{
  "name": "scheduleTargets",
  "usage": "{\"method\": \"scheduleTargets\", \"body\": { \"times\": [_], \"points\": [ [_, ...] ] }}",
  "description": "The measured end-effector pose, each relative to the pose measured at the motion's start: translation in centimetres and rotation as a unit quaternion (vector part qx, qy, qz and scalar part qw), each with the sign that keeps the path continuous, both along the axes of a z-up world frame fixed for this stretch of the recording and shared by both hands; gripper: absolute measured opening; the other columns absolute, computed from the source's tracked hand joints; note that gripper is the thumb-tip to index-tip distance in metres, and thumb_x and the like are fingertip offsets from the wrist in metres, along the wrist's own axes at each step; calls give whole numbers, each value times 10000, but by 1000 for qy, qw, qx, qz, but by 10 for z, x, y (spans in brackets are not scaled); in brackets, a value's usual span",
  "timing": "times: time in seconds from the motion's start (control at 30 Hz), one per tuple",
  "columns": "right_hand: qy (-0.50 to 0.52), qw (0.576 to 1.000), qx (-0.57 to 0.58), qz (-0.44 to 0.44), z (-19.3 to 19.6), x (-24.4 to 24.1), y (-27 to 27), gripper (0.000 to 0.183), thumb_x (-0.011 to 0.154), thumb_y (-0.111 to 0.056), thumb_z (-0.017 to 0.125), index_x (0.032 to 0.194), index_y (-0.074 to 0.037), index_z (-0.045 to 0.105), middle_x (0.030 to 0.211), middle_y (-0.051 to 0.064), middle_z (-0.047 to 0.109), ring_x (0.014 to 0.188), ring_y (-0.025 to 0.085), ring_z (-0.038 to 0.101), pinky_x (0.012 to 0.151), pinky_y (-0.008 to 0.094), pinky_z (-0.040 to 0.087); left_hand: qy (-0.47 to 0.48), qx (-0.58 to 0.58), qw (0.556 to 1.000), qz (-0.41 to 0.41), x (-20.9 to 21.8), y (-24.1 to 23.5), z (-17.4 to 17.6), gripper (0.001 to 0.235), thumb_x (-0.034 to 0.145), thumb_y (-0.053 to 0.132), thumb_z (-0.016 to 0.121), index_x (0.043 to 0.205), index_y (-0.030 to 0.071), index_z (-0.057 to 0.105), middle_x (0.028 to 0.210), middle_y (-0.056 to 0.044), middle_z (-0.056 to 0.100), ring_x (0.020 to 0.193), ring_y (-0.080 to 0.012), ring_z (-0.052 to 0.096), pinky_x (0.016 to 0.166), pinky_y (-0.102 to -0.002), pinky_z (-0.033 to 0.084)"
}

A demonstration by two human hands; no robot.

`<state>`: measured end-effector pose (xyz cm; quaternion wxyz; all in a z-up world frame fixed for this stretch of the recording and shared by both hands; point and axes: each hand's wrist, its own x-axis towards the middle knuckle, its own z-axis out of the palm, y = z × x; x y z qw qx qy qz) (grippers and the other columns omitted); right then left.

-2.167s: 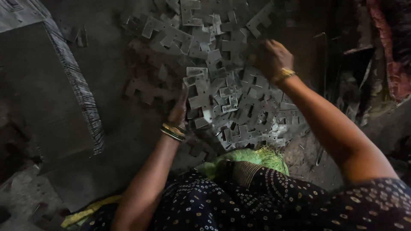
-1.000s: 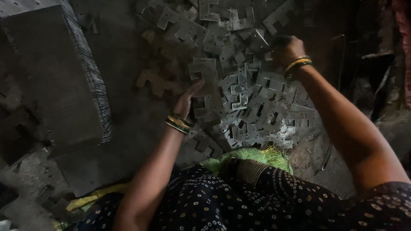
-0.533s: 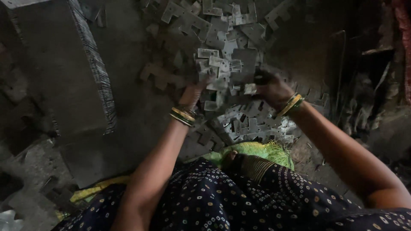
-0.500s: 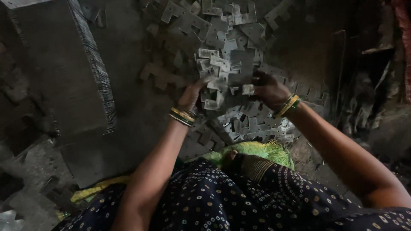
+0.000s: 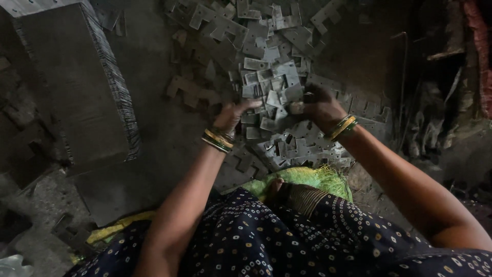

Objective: The person gathers metal plates by hand and stacks them into a vertical column, occasionally using a metal rod to rake through the loose pieces.

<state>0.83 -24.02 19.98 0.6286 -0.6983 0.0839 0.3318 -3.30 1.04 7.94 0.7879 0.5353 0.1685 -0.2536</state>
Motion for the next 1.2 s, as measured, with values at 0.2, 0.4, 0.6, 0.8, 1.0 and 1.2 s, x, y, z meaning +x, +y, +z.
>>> {"method": "scheduleTargets", "body": {
  "times": [0.2, 0.4, 0.6, 0.8, 1.0, 1.2],
  "points": [
    [-16, 996, -83, -5, 21, -3, -10, 422, 849, -86, 735, 1250, -7, 628, 1137, 146, 740, 969, 228, 734, 789, 390, 639, -51, -35, 998, -13, 0, -4, -11, 494, 775, 491, 806, 1108, 126, 799, 1230, -68, 781, 1321, -192, 639, 1236, -427, 296],
    [-10, 998, -58, -17, 19, -7, -20, 398, 845, -21, 728, 1231, -11, 630, 1142, 136, 732, 987, 228, 726, 817, 384, 646, -22, 12, 1000, -10, -1, -6, -9, 541, 675, 454, 957, 827, 6, 695, 958, -220, 741, 1125, -235, 705, 1193, -446, 439],
    [-22, 999, 0, -30, 14, -11, -27, 402, 818, -1, 704, 1214, -2, 635, 1159, 132, 732, 1025, 231, 737, 884, 409, 659, 17, 62, 998, 2, -4, -5, 7, 585, 652, 464, 972, 611, 101, 515, 695, -99, 589, 827, -230, 608, 1145, -423, 457],
    [-5, 999, -35, -40, 18, -15, -19, 367, 845, -18, 733, 1195, -6, 622, 1124, 138, 730, 1002, 245, 737, 860, 412, 659, -87, 29, 994, -63, -11, -6, 10, 527, 882, 555, 738, 1045, 55, 758, 1190, -151, 748, 1183, -292, 624, 1156, -461, 432],
    [4, 998, -6, -62, 11, -14, -21, 376, 845, -34, 734, 1206, 1, 632, 1135, 143, 728, 1004, 249, 740, 842, 419, 662, -13, -57, 998, -6, -9, -2, 25, 527, 879, 576, 627, 1147, 146, 770, 1352, -84, 709, 1463, -200, 478, 1263, -445, 173],
    [-1, 998, 26, -66, 9, -18, -27, 386, 861, -35, 722, 1232, 4, 622, 1162, 158, 711, 1015, 255, 732, 852, 416, 659, -4, -33, 999, -8, -10, -5, 27, 490, 763, 479, 767, 1096, 120, 793, 1328, -81, 739, 1467, -251, 477, 1244, -515, 157]
  ]
}}
